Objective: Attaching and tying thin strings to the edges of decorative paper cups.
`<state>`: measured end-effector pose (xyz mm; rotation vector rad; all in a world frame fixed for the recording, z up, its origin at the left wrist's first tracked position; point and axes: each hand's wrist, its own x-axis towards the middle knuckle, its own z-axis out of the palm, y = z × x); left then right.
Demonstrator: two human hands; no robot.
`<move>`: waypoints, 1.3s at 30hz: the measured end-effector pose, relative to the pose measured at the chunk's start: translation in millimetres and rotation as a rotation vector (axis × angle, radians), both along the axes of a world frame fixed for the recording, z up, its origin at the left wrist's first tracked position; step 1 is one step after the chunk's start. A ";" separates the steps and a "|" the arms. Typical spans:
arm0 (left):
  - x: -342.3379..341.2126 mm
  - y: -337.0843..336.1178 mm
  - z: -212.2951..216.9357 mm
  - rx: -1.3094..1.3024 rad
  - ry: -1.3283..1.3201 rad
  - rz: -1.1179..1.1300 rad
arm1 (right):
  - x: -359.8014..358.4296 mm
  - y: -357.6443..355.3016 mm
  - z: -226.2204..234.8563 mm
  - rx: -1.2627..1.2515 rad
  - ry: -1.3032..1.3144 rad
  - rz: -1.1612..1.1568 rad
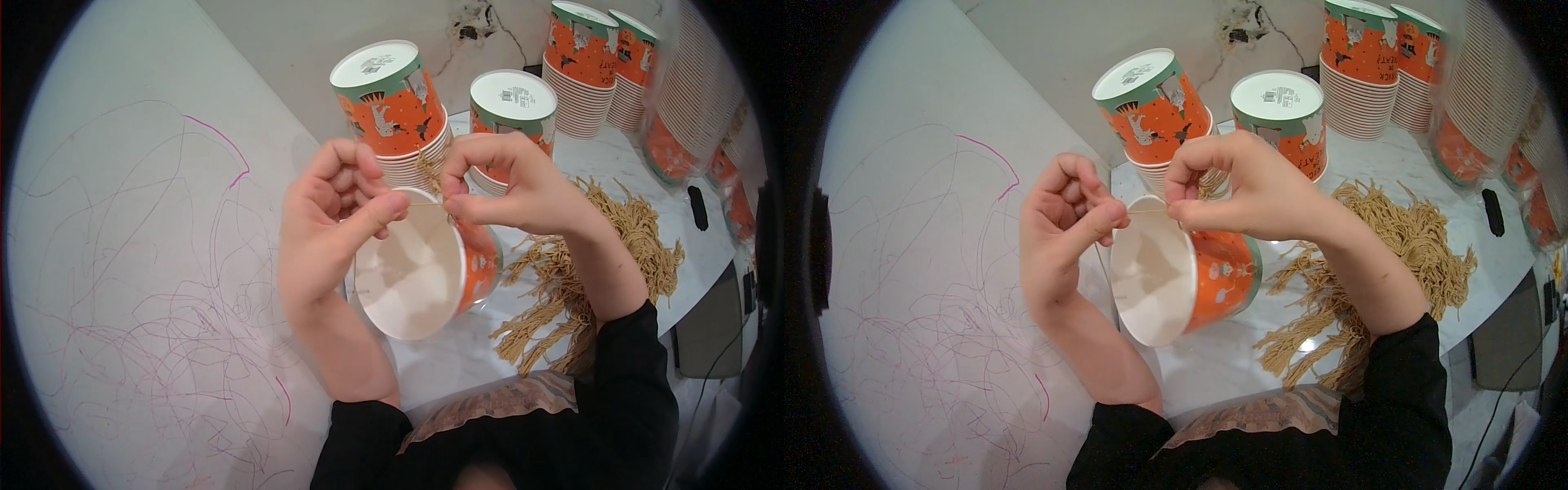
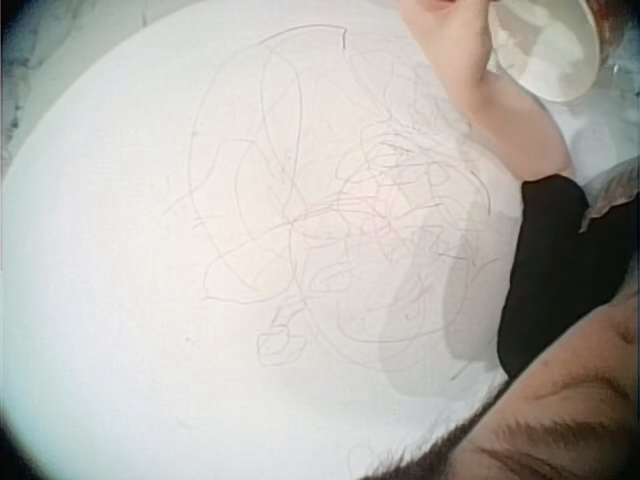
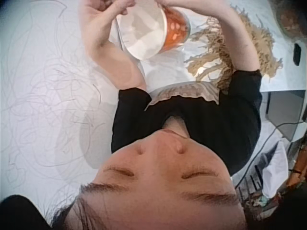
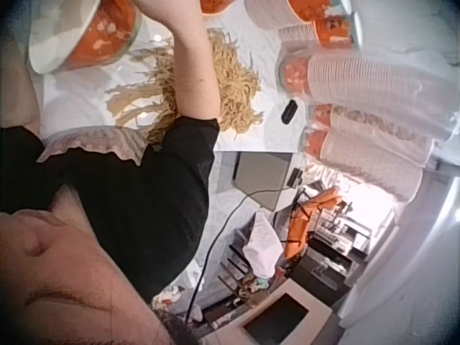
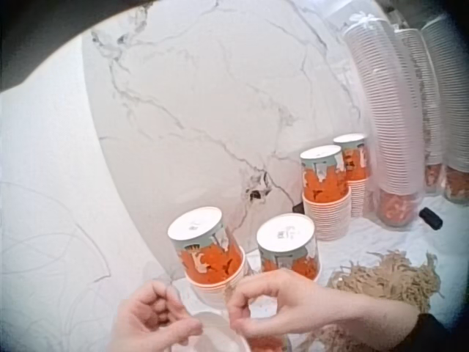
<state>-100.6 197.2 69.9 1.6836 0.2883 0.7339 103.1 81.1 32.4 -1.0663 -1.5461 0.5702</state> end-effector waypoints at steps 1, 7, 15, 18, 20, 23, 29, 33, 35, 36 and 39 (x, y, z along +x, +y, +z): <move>-3.6 2.7 0.7 -0.007 -0.022 0.006 | 1.6 -0.6 0.8 0.000 0.000 0.002; -16.1 25.6 -3.0 -0.058 -0.177 -0.093 | 3.4 -3.4 7.6 -0.158 0.053 0.076; -2.5 33.9 -11.3 -0.335 -0.474 -0.389 | -1.5 2.1 2.1 -0.001 0.061 0.084; 1.0 34.6 -14.2 -0.377 -0.530 -0.524 | -12.1 -2.8 2.6 -0.156 0.188 0.089; 0.9 33.3 -14.2 -0.410 -0.586 -0.598 | -12.4 -0.8 -3.1 -0.177 0.228 0.092; -3.4 32.4 -10.3 -0.402 -0.593 -0.539 | -7.0 1.2 -3.0 0.013 -0.009 0.116; -11.5 40.7 -11.4 -0.469 -0.656 -0.540 | 11.9 0.5 -7.1 -0.060 -0.303 -0.125; -8.2 38.1 -10.2 -0.487 -0.668 -0.547 | 19.0 2.4 5.1 -0.539 -0.439 -0.335; -5.5 33.7 -9.9 -0.479 -0.635 -0.503 | 17.1 2.4 5.6 -0.578 -0.388 -0.277; -3.9 31.3 -9.3 -0.478 -0.637 -0.504 | 16.4 2.4 5.2 -0.617 -0.334 -0.216; -1.3 25.8 -7.9 -0.434 -0.618 -0.461 | 15.5 3.4 1.3 -0.608 -0.315 -0.204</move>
